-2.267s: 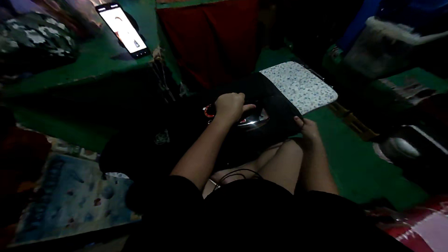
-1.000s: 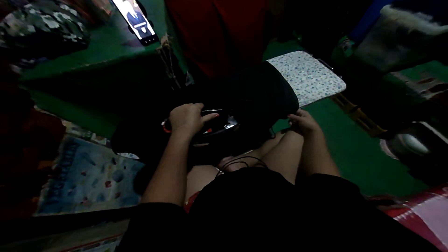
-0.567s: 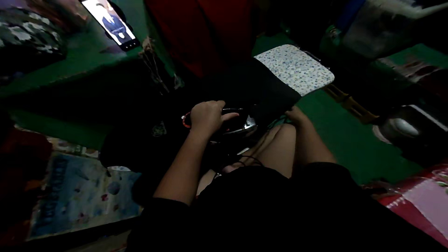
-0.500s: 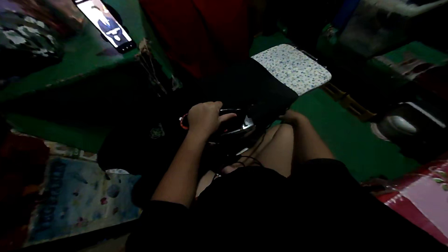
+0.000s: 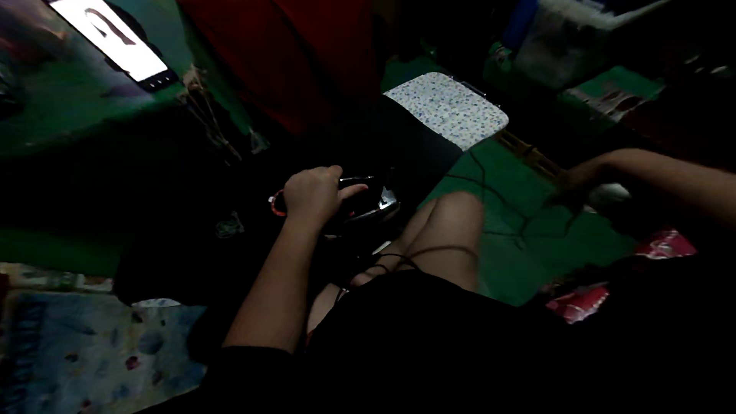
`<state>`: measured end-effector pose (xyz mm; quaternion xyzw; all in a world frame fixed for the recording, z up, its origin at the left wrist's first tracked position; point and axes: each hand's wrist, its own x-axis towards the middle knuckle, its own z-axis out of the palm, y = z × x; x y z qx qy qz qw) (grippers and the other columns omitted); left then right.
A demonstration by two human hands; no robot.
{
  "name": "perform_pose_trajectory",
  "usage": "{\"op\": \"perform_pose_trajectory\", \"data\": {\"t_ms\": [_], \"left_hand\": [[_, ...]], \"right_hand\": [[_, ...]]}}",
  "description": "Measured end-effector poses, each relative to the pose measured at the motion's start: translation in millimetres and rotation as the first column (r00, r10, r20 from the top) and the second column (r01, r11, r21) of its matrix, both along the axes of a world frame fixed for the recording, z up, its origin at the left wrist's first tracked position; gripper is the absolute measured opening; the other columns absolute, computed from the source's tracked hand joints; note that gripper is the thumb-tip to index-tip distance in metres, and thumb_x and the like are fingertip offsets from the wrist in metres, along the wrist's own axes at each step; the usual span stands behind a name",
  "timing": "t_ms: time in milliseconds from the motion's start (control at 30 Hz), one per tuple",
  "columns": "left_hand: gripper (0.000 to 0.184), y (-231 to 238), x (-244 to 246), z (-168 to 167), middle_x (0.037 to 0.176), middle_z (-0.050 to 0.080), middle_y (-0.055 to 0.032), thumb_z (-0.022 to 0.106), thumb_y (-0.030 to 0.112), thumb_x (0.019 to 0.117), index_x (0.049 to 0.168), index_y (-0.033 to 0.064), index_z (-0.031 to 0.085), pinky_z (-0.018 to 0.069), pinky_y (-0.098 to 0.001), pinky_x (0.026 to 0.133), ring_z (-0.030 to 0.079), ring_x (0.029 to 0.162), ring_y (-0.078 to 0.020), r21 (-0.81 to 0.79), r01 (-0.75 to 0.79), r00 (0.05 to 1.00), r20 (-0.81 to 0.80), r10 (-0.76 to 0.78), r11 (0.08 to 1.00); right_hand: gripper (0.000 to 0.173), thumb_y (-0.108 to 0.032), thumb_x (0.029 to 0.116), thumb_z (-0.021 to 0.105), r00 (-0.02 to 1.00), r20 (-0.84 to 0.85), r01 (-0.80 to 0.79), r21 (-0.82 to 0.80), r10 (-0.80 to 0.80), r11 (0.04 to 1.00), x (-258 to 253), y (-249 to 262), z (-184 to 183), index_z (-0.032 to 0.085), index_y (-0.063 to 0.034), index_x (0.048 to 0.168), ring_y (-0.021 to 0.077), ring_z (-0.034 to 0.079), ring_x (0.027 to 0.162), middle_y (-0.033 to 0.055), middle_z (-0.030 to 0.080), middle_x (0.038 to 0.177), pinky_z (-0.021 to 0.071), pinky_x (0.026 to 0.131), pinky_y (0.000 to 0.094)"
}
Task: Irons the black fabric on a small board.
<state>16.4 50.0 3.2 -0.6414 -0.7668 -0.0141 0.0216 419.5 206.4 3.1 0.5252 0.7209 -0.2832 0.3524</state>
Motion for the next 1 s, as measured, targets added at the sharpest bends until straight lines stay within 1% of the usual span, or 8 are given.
{"op": "perform_pose_trajectory", "data": {"t_ms": [167, 267, 367, 433, 633, 733, 900, 1000], "left_hand": [[0.058, -0.2, 2.4, 3.7, 0.101, 0.069, -0.0274, 0.061, 0.054, 0.0985, 0.107, -0.0028, 0.068, 0.0495, -0.0635, 0.082, 0.068, 0.103, -0.0468, -0.007, -0.001, 1.000, 0.002, 0.001, 1.000], [0.056, 1.6, 2.5, 5.8, 0.104, 0.070, -0.0258, 0.060, 0.053, 0.0988, 0.109, -0.0014, 0.068, 0.0503, -0.0624, 0.083, 0.068, 0.104, -0.0450, -0.034, -0.020, 1.000, -0.008, 0.020, 0.999], [0.054, 2.6, 1.6, 4.4, 0.103, 0.071, -0.0255, 0.061, 0.052, 0.0987, 0.109, -0.0005, 0.069, 0.0508, -0.0627, 0.082, 0.068, 0.103, -0.0450, -0.027, -0.017, 1.000, -0.013, 0.017, 0.999], [0.054, 4.0, 1.8, 3.5, 0.104, 0.071, -0.0256, 0.061, 0.052, 0.0987, 0.110, -0.0004, 0.069, 0.0511, -0.0626, 0.082, 0.068, 0.103, -0.0452, -0.026, -0.022, 1.000, -0.017, 0.021, 0.999], [0.055, 2.9, -3.3, -0.2, 0.096, 0.071, -0.0252, 0.065, 0.052, 0.0964, 0.101, -0.0026, 0.069, 0.0513, -0.0624, 0.077, 0.070, 0.095, -0.0454, 0.037, 0.014, 1.000, 0.017, -0.015, 0.999], [0.062, 1.6, 0.4, -6.5, 0.117, 0.065, -0.0299, 0.076, 0.048, 0.0897, 0.124, -0.0025, 0.066, 0.0453, -0.0702, 0.086, 0.063, 0.109, -0.0510, 0.174, 0.115, 0.989, 0.077, -0.129, 0.978], [0.048, 28.4, 83.3, -30.7, 0.121, 0.069, -0.0198, 0.062, 0.047, 0.0963, 0.124, 0.0079, 0.069, 0.0418, -0.0603, 0.100, 0.066, 0.113, -0.0369, 0.594, 0.584, 0.806, -0.343, -0.482, 0.553], [0.035, 59.4, 131.8, -44.1, 0.133, 0.068, -0.0139, 0.057, 0.025, 0.1019, 0.133, 0.0109, 0.066, 0.0407, -0.0584, 0.106, 0.064, 0.124, -0.0299, 0.470, 0.766, 0.639, -0.475, -0.606, 0.439]], "right_hand": [[0.047, -0.025, 0.1149, 0.034, 0.963, -0.043, 0.260, -0.096, -0.265, 0.961, 47.2, -39.7, -56.0, 0.055, 0.0127, 0.134, 0.0319, 0.063, 0.095, 0.0303, 0.065, 0.115, 0.0502, 0.088, 0.0413], [0.076, -0.049, 0.1129, 0.024, 0.923, -0.168, 0.368, 0.124, -0.347, 0.921, 53.2, -11.3, -89.3, 0.060, 0.0172, 0.122, 0.0449, 0.064, 0.100, 0.0360, 0.065, 0.113, 0.0489, 0.093, 0.0566], [0.096, -0.068, 0.1060, 0.024, 0.693, -0.547, 0.682, 0.288, -0.469, 0.672, 70.5, 41.2, -101.6, 0.061, 0.0200, 0.115, 0.0565, 0.062, 0.105, 0.0416, 0.063, 0.113, 0.0451, 0.095, 0.0709], [0.098, -0.074, 0.1029, 0.021, 0.510, -0.709, 0.822, 0.234, -0.487, 0.519, 64.4, 65.8, -94.9, 0.061, 0.0139, 0.121, 0.0496, 0.064, 0.104, 0.0356, 0.065, 0.114, 0.0473, 0.094, 0.0674], [0.085, -0.064, 0.1068, 0.034, 0.642, -0.617, 0.703, 0.235, -0.455, 0.672, 18.0, 100.2, -107.5, 0.062, 0.0151, 0.119, 0.0478, 0.065, 0.099, 0.0362, 0.065, 0.112, 0.0483, 0.091, 0.0650], [0.084, -0.063, 0.1071, 0.034, 0.642, -0.617, 0.694, 0.217, -0.455, 0.686, 11.4, 111.7, -129.3, 0.062, 0.0154, 0.119, 0.0510, 0.062, 0.108, 0.0379, 0.063, 0.118, 0.0459, 0.096, 0.0674], [0.079, -0.056, 0.1106, 0.029, 0.577, -0.737, 0.660, 0.165, -0.354, 0.733, -8.3, 86.6, -85.6, 0.063, 0.0142, 0.120, 0.0481, 0.062, 0.114, 0.0343, 0.065, 0.121, 0.0424, 0.102, 0.0664], [0.070, -0.052, 0.1117, 0.029, 0.493, -0.837, 0.627, 0.152, -0.238, 0.764, -14.8, 72.7, -51.7, 0.063, 0.0042, 0.087, 0.0157, 0.060, 0.066, 0.0082, 0.063, 0.073, 0.0528, 0.069, 0.0381]]}}
